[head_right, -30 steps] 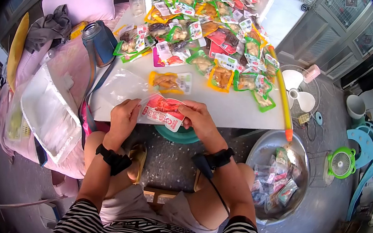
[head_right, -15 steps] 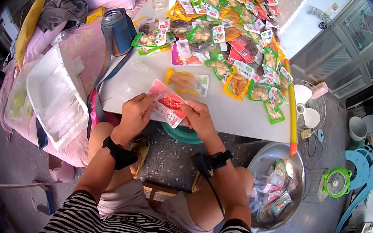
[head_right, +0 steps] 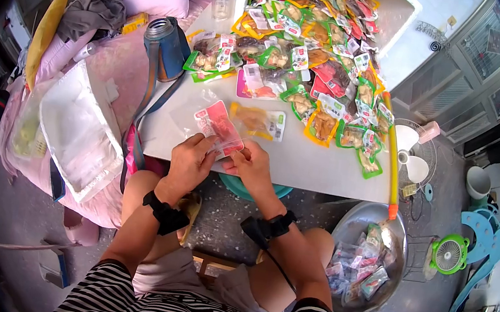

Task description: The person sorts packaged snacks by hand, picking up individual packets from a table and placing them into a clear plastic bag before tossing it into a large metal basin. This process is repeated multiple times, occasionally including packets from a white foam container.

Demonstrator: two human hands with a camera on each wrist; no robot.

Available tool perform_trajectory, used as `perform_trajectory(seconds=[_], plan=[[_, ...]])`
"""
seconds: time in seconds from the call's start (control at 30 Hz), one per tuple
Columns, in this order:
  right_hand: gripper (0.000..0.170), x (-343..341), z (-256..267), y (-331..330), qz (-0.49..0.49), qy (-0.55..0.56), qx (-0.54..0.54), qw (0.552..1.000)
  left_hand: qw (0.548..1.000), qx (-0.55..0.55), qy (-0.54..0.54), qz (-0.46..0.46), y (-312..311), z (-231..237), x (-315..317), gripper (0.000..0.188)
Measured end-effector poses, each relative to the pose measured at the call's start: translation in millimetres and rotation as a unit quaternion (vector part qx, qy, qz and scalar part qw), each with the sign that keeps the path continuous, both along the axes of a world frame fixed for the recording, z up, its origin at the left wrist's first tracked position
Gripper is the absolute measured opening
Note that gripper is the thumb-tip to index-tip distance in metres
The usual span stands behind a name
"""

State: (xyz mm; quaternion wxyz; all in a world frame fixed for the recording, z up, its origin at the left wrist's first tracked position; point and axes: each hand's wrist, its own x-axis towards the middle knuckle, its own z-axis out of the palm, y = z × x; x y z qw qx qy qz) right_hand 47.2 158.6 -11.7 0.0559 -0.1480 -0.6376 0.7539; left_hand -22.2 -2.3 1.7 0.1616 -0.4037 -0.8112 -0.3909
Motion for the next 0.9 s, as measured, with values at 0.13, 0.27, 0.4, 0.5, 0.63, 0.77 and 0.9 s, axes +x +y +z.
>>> perform_trajectory(seconds=[0.13, 0.27, 0.4, 0.5, 0.63, 0.77, 0.9], plan=[[0.016, -2.9, 6.2, -2.4, -0.052, -0.084, 0.132, 0.986, 1.000, -0.012, 0.009, -0.026, 3.6, -1.5, 5.4, 0.029], [0.025, -13.5, -5.2, -4.6, -0.051, -0.013, 0.024, 0.998, 0.999, 0.002, 0.034, -0.034, 6.6, -0.7, 6.5, 0.029], [0.038, -10.7, -4.5, -18.7, -0.018, 0.141, -0.166, 0.976, 1.000, 0.007, 0.023, -0.009, 4.5, 4.6, 2.8, 0.032], [0.044, -2.4, -6.8, -13.4, 0.038, 0.117, -0.031, 0.992, 1.000, 0.018, 0.018, 0.005, 0.9, 3.5, -1.1, 0.034], [0.040, 5.5, 7.0, -12.3, 0.068, 0.026, 0.102, 0.992, 1.000, 0.024, -0.001, -0.017, -0.1, 1.8, -1.4, 0.034], [0.032, -8.1, -7.3, -11.5, 0.109, 0.034, 0.000, 0.993, 0.995, 0.034, -0.021, -0.096, 3.6, 7.0, -0.2, 0.034], [0.028, -13.2, 4.5, 0.0, 0.147, -0.007, 0.143, 0.979, 0.993, 0.022, -0.066, -0.100, -3.2, 8.5, -3.8, 0.032]])
